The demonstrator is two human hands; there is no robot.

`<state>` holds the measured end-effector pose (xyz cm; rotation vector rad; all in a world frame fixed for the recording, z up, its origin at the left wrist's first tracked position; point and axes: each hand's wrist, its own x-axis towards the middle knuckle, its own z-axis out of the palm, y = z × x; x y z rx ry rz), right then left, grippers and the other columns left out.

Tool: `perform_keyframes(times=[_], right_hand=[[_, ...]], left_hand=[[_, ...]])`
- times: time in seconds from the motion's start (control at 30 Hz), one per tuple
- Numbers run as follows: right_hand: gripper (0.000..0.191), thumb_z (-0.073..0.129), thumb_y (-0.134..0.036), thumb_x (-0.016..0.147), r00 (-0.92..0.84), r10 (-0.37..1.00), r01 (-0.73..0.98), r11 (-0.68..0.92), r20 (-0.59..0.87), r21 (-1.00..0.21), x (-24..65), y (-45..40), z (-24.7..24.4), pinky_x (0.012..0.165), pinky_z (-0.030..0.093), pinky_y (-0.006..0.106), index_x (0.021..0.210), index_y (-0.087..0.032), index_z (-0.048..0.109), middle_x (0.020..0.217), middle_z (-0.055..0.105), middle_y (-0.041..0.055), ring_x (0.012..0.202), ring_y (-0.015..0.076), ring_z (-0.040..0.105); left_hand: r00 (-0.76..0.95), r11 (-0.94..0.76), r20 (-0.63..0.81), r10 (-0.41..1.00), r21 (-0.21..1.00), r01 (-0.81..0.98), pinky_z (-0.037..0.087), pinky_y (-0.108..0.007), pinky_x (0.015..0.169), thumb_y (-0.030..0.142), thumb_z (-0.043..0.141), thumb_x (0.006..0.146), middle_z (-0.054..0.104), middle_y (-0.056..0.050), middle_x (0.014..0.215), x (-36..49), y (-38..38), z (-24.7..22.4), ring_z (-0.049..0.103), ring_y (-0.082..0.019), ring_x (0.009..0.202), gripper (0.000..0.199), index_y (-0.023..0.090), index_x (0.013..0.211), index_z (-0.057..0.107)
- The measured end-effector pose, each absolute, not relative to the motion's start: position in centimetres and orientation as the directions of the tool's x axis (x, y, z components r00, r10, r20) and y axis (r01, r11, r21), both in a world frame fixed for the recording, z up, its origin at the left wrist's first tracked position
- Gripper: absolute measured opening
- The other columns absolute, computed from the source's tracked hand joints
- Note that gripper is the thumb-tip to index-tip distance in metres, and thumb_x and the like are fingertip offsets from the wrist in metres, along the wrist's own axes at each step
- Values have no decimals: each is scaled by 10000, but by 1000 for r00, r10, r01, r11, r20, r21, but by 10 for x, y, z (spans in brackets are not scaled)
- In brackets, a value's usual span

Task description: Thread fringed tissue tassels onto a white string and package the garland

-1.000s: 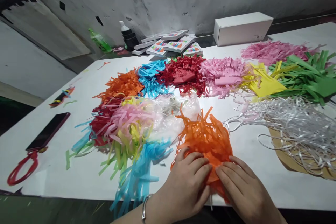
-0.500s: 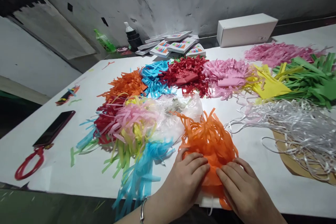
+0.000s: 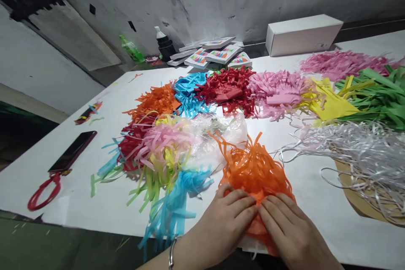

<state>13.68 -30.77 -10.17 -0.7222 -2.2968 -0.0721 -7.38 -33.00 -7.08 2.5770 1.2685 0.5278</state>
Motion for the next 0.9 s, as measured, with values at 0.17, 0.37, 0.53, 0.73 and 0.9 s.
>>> perform_keyframes(times=[0.17,0.37,0.53,0.73,0.9], right_hand=[[313,397,-8,888,-530,554,624,767,642,-146,140,-303,-101,889,480,426,959,-118,680,961,745,149,909,254,674],[326,376,-41,914,-531,586,643,749,612,-159,142,-306,-103,949,443,428,996,-120,682,974,748,134,930,247,666],[335,406,-41,889,-577,517,540,822,633,-179,135,-309,-107,1064,393,406,1064,-125,678,1078,748,106,1089,232,641],[423,468,-66,727,-446,753,789,587,484,-185,143,-299,-102,1079,357,500,1099,-98,667,1192,709,155,1137,297,626],[377,479,-104,705,-385,825,910,413,413,24,185,-286,-94,916,444,523,1037,-142,653,1082,737,145,974,311,679]], left_hand=[[327,-327,29,945,158,932,458,-473,819,128,576,851,676,-125,1285,-93,-313,-62,617,-319,1033,367,171,1213,615],[336,-349,182,924,46,936,427,-579,963,9,513,745,521,-156,1468,-104,-323,-41,498,-370,1263,594,201,1304,563],[617,-617,91,782,254,745,385,-456,1139,130,506,893,559,-135,1448,-76,-334,-53,505,-272,1315,537,117,1426,452],[601,-596,96,794,323,735,471,-372,1100,83,469,951,641,-100,1370,-75,-327,-76,585,-233,1254,371,115,1305,579],[589,-562,58,806,385,732,469,-388,1115,46,488,891,596,-112,1424,-77,-331,-73,550,-241,1311,468,103,1353,543]])
